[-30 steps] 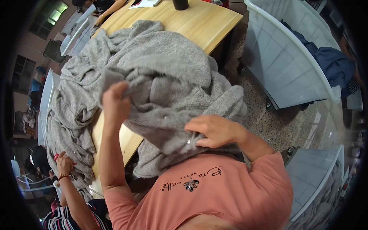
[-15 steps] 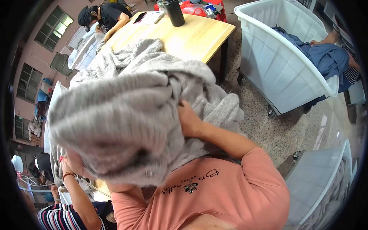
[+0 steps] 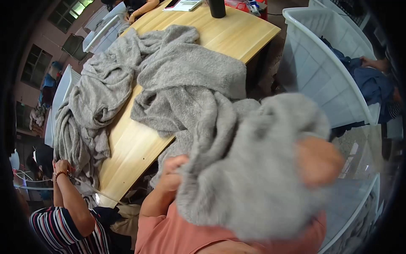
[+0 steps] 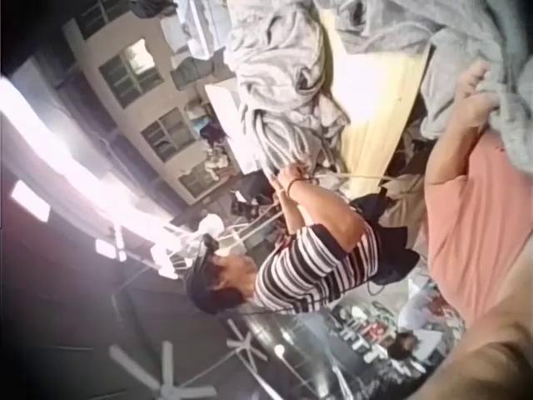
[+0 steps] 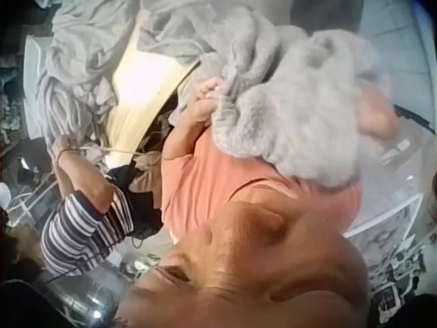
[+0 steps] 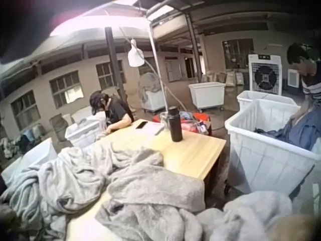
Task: Inspecting grey knitted sweaters and removing lint or loose threads by hand and with snips.
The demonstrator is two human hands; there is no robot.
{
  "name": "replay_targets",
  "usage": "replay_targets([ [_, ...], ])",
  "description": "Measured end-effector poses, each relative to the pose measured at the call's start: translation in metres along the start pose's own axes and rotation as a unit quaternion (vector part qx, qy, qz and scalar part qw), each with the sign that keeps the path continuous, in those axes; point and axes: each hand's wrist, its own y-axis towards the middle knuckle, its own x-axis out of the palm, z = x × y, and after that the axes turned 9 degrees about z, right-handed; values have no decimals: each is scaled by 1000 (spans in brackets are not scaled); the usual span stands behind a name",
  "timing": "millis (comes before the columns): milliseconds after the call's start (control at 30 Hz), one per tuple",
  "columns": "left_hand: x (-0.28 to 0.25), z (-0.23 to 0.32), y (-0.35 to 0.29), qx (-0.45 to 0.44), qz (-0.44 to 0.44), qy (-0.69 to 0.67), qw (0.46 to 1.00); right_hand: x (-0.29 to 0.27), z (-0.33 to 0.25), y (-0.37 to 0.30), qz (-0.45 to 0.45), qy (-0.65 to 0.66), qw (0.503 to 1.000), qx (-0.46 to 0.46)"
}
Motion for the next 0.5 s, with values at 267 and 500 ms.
replay_targets([
  [267,-120,-13,-159,219,481,-121,840,93,92,14,-332,-91,929,138],
  [500,-158,-168,-190,-162,610,-43,774,109,158,80,-111,-225,967,44],
])
